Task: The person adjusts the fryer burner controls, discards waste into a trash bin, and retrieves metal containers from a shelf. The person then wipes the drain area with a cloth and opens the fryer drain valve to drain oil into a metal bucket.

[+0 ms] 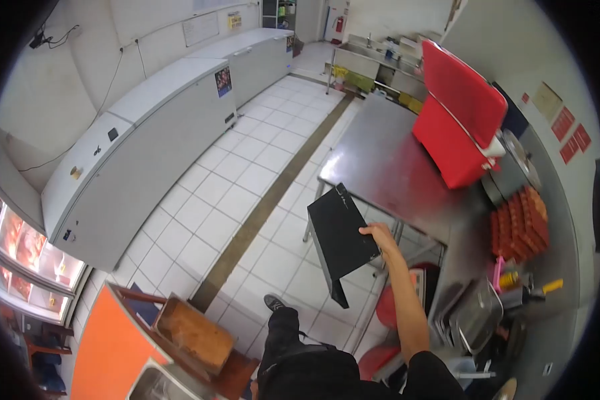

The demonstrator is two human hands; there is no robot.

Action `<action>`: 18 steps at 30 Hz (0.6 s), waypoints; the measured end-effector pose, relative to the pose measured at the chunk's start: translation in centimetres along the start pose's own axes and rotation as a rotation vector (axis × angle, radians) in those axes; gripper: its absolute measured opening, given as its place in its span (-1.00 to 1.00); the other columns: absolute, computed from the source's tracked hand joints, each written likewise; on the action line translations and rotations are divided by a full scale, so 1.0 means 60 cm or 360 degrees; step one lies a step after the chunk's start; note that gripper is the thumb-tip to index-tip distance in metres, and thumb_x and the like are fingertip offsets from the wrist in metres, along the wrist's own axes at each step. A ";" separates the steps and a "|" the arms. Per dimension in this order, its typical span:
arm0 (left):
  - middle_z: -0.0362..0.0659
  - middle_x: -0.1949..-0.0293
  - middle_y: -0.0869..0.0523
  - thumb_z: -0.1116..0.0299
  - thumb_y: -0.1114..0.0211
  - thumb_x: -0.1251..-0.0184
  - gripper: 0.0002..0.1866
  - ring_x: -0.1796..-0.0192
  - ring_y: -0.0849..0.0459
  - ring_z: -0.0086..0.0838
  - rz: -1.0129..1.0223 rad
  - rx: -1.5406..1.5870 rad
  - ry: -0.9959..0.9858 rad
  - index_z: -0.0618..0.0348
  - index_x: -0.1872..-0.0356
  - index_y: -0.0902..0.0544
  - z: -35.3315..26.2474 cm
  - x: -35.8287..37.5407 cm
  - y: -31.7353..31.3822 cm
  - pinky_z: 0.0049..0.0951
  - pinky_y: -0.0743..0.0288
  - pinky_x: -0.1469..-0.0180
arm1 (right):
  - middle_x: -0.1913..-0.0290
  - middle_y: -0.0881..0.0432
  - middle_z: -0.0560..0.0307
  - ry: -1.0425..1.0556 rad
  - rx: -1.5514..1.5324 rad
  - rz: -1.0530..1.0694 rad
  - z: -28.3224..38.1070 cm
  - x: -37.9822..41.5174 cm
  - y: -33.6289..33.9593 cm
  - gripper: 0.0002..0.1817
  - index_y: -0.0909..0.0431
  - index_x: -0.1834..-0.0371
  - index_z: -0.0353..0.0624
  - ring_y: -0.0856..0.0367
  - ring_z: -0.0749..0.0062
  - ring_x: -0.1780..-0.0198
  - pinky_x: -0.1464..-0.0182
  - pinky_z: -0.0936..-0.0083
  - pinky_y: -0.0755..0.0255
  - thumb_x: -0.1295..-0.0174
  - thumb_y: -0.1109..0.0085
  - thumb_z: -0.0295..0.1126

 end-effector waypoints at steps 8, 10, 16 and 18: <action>-0.05 0.35 -0.77 0.18 -0.26 -0.27 -0.70 0.37 -0.74 -0.38 -0.0043 -0.0126 0.0085 0.20 0.17 -0.72 -0.417 -0.275 0.245 -0.31 -0.66 0.41 | 0.14 -0.69 0.02 -0.0070 -0.0627 -0.0129 0.177 -0.329 -0.078 -0.59 -0.60 0.00 -0.36 -0.65 0.36 0.15 0.01 0.52 -0.46 -0.12 -0.29 -0.33; -0.05 0.35 -0.77 0.18 -0.26 -0.27 -0.70 0.37 -0.74 -0.38 -0.0163 -0.0153 -0.0039 0.20 0.17 -0.72 -0.566 -0.364 0.367 -0.32 -0.66 0.42 | 0.12 -0.70 0.08 -0.0082 -0.0845 -0.0160 0.215 -0.417 -0.102 -0.57 -0.60 -0.02 -0.32 -0.64 0.38 0.10 -0.04 0.50 -0.42 -0.15 -0.28 -0.28; -0.15 0.40 -0.70 0.27 -0.16 -0.41 -0.78 0.47 -0.65 -0.53 -0.0657 0.0121 -0.0706 0.18 0.12 -0.65 -1.111 -0.594 0.710 -0.48 -0.54 0.59 | 0.15 -0.70 0.15 -0.0073 -0.1318 -0.0225 0.316 -0.730 -0.166 -0.65 -0.61 0.05 -0.29 -0.60 0.41 0.07 -0.13 0.48 -0.35 -0.17 -0.27 -0.29; -0.16 0.40 -0.69 0.29 -0.15 -0.42 -0.78 0.48 -0.64 -0.53 -0.0693 0.0263 -0.0792 0.18 0.10 -0.64 -1.236 -0.645 0.767 -0.48 -0.54 0.59 | 0.16 -0.69 0.12 -0.0077 -0.1324 -0.0307 0.357 -0.849 -0.169 -0.69 -0.61 0.08 -0.29 -0.62 0.39 0.12 -0.06 0.50 -0.40 -0.17 -0.27 -0.33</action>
Point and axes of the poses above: each hand's wrist, its own x-axis away from the middle knuckle, its own y-axis out of the back of the hand, z = x × y, the point moved 8 cm from there along -x, towards the middle knuckle
